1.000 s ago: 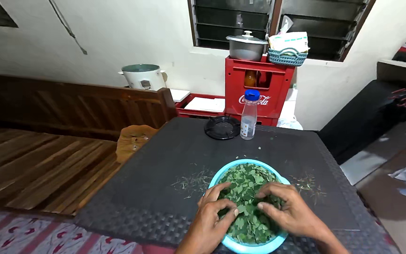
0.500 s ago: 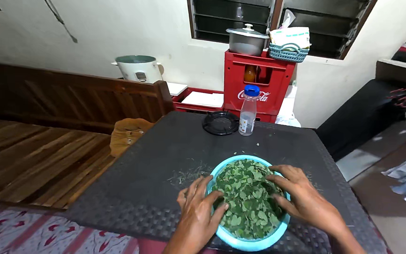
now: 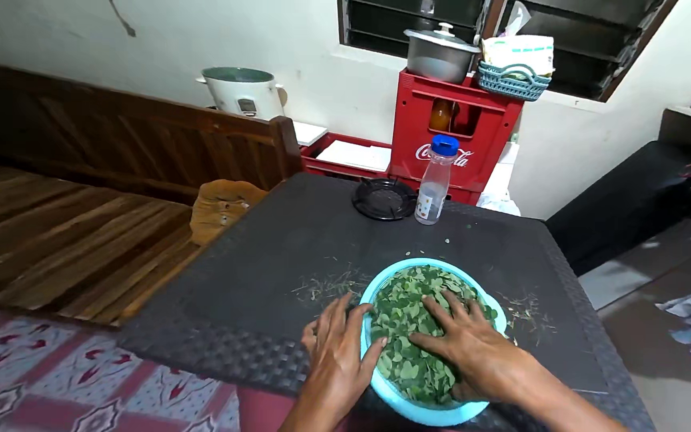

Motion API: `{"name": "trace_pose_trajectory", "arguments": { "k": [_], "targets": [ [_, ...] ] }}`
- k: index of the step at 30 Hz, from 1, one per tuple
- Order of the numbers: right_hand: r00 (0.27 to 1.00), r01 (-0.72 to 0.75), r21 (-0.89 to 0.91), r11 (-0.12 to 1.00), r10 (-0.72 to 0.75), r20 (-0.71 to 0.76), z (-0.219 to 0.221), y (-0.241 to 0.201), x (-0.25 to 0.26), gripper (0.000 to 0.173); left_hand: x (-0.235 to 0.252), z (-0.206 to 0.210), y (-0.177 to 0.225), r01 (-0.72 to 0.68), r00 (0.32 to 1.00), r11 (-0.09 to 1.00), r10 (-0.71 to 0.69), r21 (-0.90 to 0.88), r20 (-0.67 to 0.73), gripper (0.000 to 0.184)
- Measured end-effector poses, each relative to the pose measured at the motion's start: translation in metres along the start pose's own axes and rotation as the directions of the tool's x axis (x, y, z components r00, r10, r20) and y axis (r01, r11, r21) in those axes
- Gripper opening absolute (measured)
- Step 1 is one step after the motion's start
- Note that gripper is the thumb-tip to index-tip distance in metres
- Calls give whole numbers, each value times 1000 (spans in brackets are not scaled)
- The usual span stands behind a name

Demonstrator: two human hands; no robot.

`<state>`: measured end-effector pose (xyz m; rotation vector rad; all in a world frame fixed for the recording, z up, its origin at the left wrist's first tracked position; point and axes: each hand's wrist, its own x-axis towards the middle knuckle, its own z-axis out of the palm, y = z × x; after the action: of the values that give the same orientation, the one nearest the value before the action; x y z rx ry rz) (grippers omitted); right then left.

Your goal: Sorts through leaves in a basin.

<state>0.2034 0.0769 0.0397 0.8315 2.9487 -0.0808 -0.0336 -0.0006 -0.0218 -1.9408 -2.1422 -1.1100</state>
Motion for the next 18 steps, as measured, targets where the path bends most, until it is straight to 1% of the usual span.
{"name": "trace_pose_trajectory", "arguments": {
  "k": [1,3,6,8,12,15,18],
  "targets": [
    [1000,4,-26,1000,-4,14,3,-3,7,105,0,0,0,2,1000,1000,-2,-3,1,53],
    [1000,13,-93,996,-15,-19,12,-5,18,96,0,1,-2,3,1000,1000,-3,-8,-10,55],
    [993,5,-150,989,-23,-118,17,-4,28,72,-1,4,-5,3,999,1000,-4,-21,-43,60],
    [988,-1,-123,992,-18,-151,13,2,33,60,-1,5,-5,7,999,999,-9,-33,-49,62],
    [996,3,68,998,3,-94,-13,21,41,47,0,2,-2,16,1000,999,-17,-34,-25,67],
    [990,58,202,978,-30,-139,-37,38,48,44,2,-1,0,24,1000,999,-24,-28,-9,70],
    [962,194,342,919,-110,-251,-51,52,52,43,2,-3,1,19,1000,999,-20,-37,-14,70]
  ]
}}
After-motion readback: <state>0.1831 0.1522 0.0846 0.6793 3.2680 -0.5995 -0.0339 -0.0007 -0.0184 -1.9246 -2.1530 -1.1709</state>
